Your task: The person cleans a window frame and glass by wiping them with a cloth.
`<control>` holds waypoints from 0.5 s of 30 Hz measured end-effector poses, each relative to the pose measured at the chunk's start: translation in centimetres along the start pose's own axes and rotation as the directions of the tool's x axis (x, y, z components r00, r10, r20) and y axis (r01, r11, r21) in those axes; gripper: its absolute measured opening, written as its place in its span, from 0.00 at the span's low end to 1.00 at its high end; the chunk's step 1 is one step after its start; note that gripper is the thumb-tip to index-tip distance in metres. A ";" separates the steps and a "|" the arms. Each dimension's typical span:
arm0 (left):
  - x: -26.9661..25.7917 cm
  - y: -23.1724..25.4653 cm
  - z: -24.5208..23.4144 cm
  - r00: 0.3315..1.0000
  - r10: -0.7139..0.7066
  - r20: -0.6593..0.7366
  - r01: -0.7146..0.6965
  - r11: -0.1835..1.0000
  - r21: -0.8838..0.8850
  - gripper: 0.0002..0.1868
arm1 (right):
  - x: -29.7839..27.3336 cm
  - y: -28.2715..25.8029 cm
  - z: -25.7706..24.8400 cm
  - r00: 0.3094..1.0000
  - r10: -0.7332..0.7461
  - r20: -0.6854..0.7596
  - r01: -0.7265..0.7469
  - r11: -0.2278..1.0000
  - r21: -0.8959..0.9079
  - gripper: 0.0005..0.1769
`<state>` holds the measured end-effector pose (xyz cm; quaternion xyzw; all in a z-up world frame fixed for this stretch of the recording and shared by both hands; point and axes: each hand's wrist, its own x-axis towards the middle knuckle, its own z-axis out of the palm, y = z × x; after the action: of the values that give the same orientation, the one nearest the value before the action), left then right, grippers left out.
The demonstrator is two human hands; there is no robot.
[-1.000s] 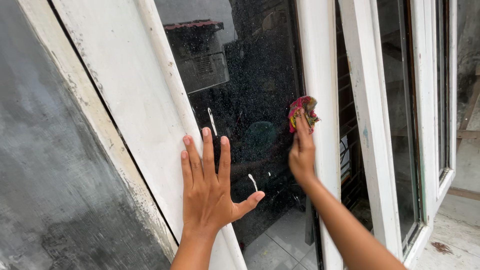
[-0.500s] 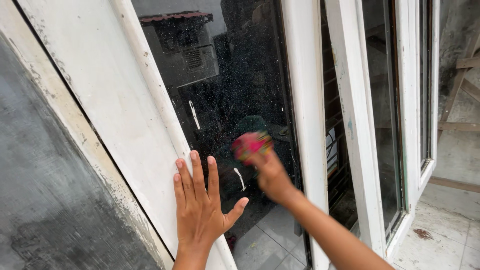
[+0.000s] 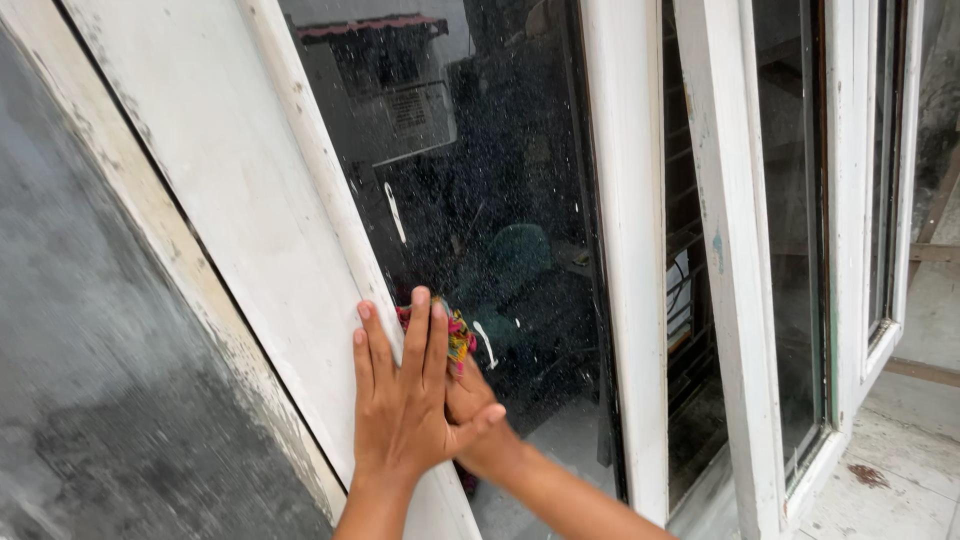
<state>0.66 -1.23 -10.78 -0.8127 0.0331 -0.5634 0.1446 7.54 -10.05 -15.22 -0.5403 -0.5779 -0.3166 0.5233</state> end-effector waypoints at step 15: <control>-0.2 -0.3 0.3 0.996 0.035 0.077 -0.043 0.993 0.112 0.58 | 0.2 10.7 -5.7 0.772 0.233 -0.591 -0.348 0.934 -0.086 0.36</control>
<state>0.81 -0.86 -11.02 -0.8229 0.0115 -0.5307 0.2025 19.27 -12.99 -15.72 -0.5506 -0.2701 -0.4325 0.6609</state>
